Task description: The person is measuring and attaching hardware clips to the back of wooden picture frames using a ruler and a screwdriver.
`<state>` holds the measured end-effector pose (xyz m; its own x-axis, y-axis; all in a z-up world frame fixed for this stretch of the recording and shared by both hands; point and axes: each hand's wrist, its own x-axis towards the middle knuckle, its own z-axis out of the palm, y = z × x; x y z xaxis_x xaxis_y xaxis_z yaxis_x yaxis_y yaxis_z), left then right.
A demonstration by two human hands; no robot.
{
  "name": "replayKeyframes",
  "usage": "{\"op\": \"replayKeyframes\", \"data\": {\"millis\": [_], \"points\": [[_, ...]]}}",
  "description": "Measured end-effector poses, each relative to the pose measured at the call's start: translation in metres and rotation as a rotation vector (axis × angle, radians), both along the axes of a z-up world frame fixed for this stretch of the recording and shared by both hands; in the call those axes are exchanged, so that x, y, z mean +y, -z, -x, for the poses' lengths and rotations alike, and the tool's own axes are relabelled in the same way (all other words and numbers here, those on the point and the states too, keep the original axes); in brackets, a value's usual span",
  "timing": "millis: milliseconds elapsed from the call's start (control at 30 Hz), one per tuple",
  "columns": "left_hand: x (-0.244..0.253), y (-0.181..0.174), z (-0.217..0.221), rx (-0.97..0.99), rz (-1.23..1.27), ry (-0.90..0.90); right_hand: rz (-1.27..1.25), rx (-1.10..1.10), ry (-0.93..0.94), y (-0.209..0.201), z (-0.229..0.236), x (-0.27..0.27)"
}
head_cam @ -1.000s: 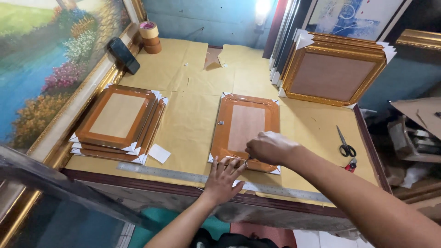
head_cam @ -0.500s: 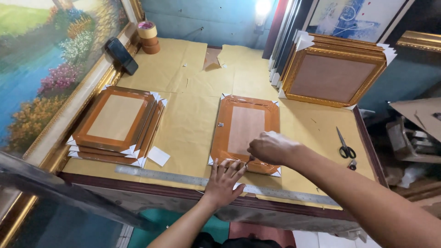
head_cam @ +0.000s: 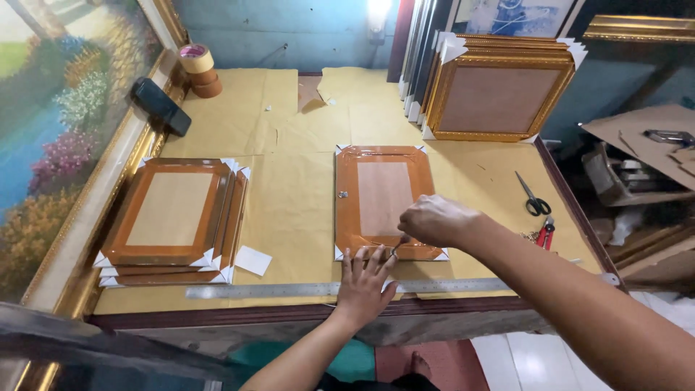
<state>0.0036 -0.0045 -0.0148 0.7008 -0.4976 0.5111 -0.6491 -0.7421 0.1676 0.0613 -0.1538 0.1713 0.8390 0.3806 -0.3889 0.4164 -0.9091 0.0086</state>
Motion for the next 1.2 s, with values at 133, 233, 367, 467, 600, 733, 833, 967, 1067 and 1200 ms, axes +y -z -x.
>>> {"op": "replayKeyframes", "data": {"millis": [133,233,367,467,600,733,833,967,1067,1200], "points": [[0.004,-0.004,0.000,-0.013,0.010,0.033,0.036,0.066,0.258,-0.018,0.012,0.012],[0.004,-0.004,0.000,-0.067,0.010,0.022,0.085,0.042,0.328,-0.008,0.009,0.013],[0.006,-0.006,-0.001,-0.083,0.021,0.021,0.099,-0.007,0.195,-0.024,0.011,0.016],[0.005,-0.003,-0.001,-0.062,0.016,0.016,0.022,-0.026,0.057,-0.016,0.014,0.015],[0.000,-0.003,0.001,-0.006,0.015,0.017,0.026,-0.084,-0.025,-0.012,0.015,0.016],[0.001,-0.008,0.001,-0.032,0.004,-0.023,0.015,-0.064,0.062,0.008,0.001,0.012],[0.003,-0.015,0.004,-0.037,0.026,-0.021,0.260,0.066,0.101,-0.022,0.007,0.016],[0.001,-0.004,0.003,-0.003,0.029,-0.021,0.112,0.020,-0.186,-0.018,0.005,-0.004],[-0.002,0.003,0.000,-0.023,-0.001,-0.055,0.033,0.000,-0.263,-0.022,0.008,-0.006],[-0.003,0.006,-0.001,-0.035,-0.016,-0.070,-0.065,0.154,-0.121,-0.012,-0.002,-0.004]]}}
